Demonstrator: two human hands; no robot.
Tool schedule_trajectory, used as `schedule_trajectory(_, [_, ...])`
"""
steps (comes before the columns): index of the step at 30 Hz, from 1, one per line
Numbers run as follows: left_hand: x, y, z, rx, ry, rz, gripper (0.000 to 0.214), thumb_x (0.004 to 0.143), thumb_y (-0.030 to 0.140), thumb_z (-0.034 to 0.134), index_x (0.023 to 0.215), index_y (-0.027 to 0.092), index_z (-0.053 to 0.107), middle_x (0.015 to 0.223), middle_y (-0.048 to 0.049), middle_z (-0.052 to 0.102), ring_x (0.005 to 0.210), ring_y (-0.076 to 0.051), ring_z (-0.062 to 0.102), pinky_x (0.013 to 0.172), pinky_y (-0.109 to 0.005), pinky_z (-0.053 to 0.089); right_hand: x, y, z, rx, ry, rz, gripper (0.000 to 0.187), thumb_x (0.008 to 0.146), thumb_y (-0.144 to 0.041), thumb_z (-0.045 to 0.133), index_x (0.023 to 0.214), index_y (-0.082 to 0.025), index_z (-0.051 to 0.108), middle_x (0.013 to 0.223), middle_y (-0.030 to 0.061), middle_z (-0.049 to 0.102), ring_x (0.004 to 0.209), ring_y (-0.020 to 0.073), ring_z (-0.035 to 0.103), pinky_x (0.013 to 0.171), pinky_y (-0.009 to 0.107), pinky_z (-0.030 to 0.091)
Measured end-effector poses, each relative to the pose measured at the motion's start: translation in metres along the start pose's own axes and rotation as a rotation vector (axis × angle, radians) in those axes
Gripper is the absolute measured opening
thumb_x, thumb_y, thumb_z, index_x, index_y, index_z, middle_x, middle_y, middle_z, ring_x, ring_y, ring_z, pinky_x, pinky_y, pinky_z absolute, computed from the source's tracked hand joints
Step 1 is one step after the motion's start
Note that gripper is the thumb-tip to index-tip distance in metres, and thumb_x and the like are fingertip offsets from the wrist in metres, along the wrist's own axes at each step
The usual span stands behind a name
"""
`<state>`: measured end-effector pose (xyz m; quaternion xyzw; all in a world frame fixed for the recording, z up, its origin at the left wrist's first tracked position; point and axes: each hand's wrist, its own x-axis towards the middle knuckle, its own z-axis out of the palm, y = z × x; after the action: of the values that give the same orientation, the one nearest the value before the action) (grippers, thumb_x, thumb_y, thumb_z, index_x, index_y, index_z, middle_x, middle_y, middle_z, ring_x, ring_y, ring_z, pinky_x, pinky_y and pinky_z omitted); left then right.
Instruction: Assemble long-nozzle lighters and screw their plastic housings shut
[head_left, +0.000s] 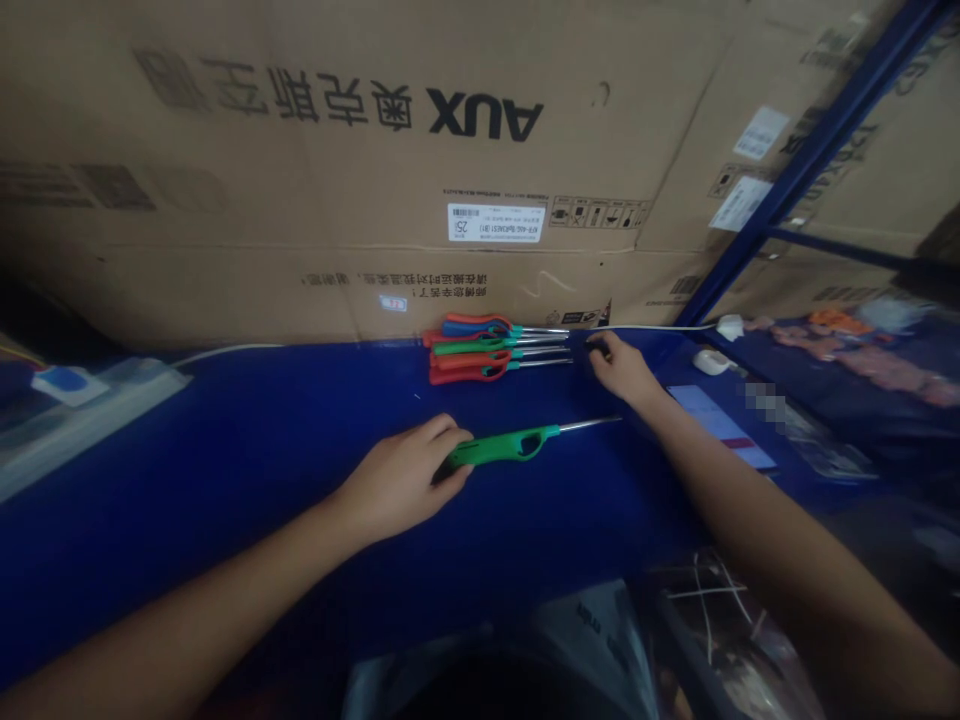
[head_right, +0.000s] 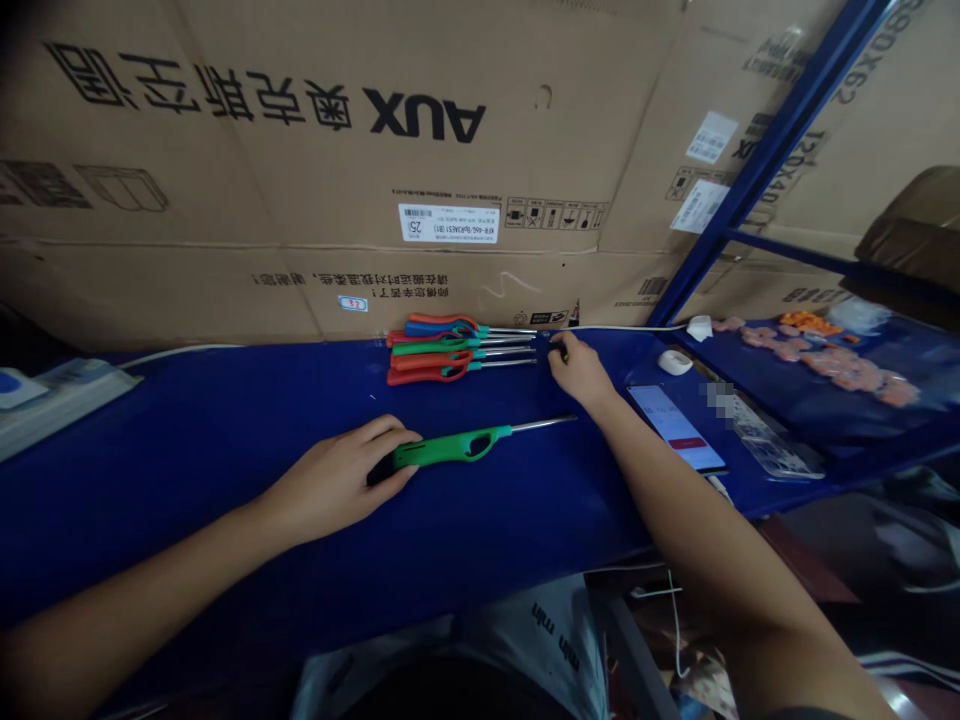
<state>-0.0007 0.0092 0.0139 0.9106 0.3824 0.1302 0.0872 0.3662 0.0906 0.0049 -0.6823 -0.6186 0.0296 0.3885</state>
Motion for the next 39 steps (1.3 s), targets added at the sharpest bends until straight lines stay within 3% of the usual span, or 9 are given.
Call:
schedule_trajectory(6, [-0.001, 0.005, 0.001, 0.021, -0.007, -0.003, 0.031, 0.100, 0.039, 0.049, 0.125, 0.025, 0.062, 0.114, -0.0040, 0.064, 0.087, -0.021, 0.069, 0.070, -0.032, 0.054, -0.007, -0.049, -0.010, 0.309, 0.216, 0.012, 0.034, 0.093, -0.047, 0.043, 0.098, -0.019, 0.063, 0.064, 0.0016, 0.057, 0.053, 0.0167, 0.052, 0.052, 0.030, 0.046])
schedule_trajectory(9, [-0.002, 0.009, 0.000, 0.047, -0.009, 0.010, 0.031, 0.101, 0.037, 0.049, 0.125, 0.023, 0.063, 0.113, -0.0052, 0.064, 0.090, -0.022, 0.069, 0.072, -0.033, 0.055, -0.027, -0.087, -0.004, 0.650, -0.006, -0.032, 0.036, 0.087, -0.054, 0.061, 0.095, -0.019, 0.066, 0.052, -0.0052, 0.048, 0.043, 0.0121, 0.044, 0.042, 0.026, 0.038])
schedule_trajectory(12, [-0.003, 0.011, -0.002, 0.046, -0.007, 0.015, 0.031, 0.100, 0.037, 0.051, 0.124, 0.023, 0.065, 0.112, -0.0052, 0.065, 0.091, -0.022, 0.070, 0.072, -0.032, 0.055, -0.049, -0.122, 0.008, 0.703, -0.289, -0.104, 0.040, 0.085, -0.056, 0.067, 0.102, -0.019, 0.068, 0.052, -0.0063, 0.050, 0.042, 0.0100, 0.044, 0.041, 0.024, 0.036])
schedule_trajectory(17, [-0.005, 0.012, -0.003, 0.054, -0.003, 0.018, 0.033, 0.098, 0.035, 0.052, 0.125, 0.022, 0.066, 0.109, -0.0061, 0.065, 0.092, -0.022, 0.069, 0.072, -0.032, 0.056, -0.061, -0.151, 0.030, 0.542, -0.382, -0.386, 0.024, 0.092, -0.042, 0.063, 0.104, -0.021, 0.070, 0.086, 0.0031, 0.071, 0.075, 0.0159, 0.067, 0.072, 0.031, 0.055])
schedule_trajectory(20, [-0.005, 0.013, -0.003, 0.056, -0.009, 0.023, 0.034, 0.098, 0.035, 0.052, 0.126, 0.021, 0.066, 0.107, -0.0061, 0.065, 0.093, -0.024, 0.069, 0.072, -0.034, 0.057, -0.058, -0.155, 0.042, 0.508, -0.366, -0.535, 0.018, 0.094, -0.034, 0.061, 0.107, -0.023, 0.069, 0.109, 0.0058, 0.074, 0.104, 0.0203, 0.068, 0.097, 0.040, 0.052])
schedule_trajectory(26, [-0.006, 0.015, -0.004, 0.056, -0.008, 0.014, 0.033, 0.098, 0.035, 0.052, 0.125, 0.023, 0.067, 0.106, -0.0059, 0.066, 0.093, -0.024, 0.069, 0.072, -0.033, 0.056, -0.059, -0.156, 0.050, 0.425, -0.357, -0.678, 0.017, 0.094, -0.029, 0.062, 0.108, -0.022, 0.068, 0.111, 0.0077, 0.074, 0.106, 0.0215, 0.068, 0.098, 0.040, 0.051])
schedule_trajectory(30, [-0.006, 0.013, -0.004, 0.030, -0.005, 0.014, 0.034, 0.098, 0.035, 0.053, 0.125, 0.022, 0.067, 0.107, -0.0056, 0.067, 0.093, -0.023, 0.069, 0.072, -0.033, 0.055, -0.060, -0.155, 0.044, 0.490, -0.281, -0.560, 0.016, 0.093, -0.034, 0.063, 0.102, -0.022, 0.070, 0.104, 0.0059, 0.075, 0.098, 0.0207, 0.069, 0.091, 0.038, 0.054])
schedule_trajectory(35, [-0.005, 0.011, 0.003, -0.095, 0.026, 0.017, 0.034, 0.097, 0.038, 0.057, 0.127, 0.025, 0.067, 0.115, -0.0036, 0.067, 0.098, -0.021, 0.069, 0.081, -0.033, 0.056, -0.054, -0.149, 0.025, 0.759, -0.205, -0.149, 0.034, 0.088, -0.053, 0.066, 0.091, -0.020, 0.070, 0.060, -0.0022, 0.058, 0.049, 0.0113, 0.053, 0.045, 0.025, 0.045])
schedule_trajectory(39, [-0.002, 0.007, 0.011, -0.192, 0.051, 0.032, 0.037, 0.095, 0.040, 0.062, 0.129, 0.027, 0.067, 0.118, -0.0029, 0.066, 0.102, -0.021, 0.068, 0.086, -0.033, 0.054, -0.046, -0.134, 0.013, 1.037, -0.139, 0.048, 0.039, 0.080, -0.058, 0.072, 0.079, -0.020, 0.064, 0.063, -0.0026, 0.056, 0.049, 0.0095, 0.053, 0.036, 0.021, 0.042])
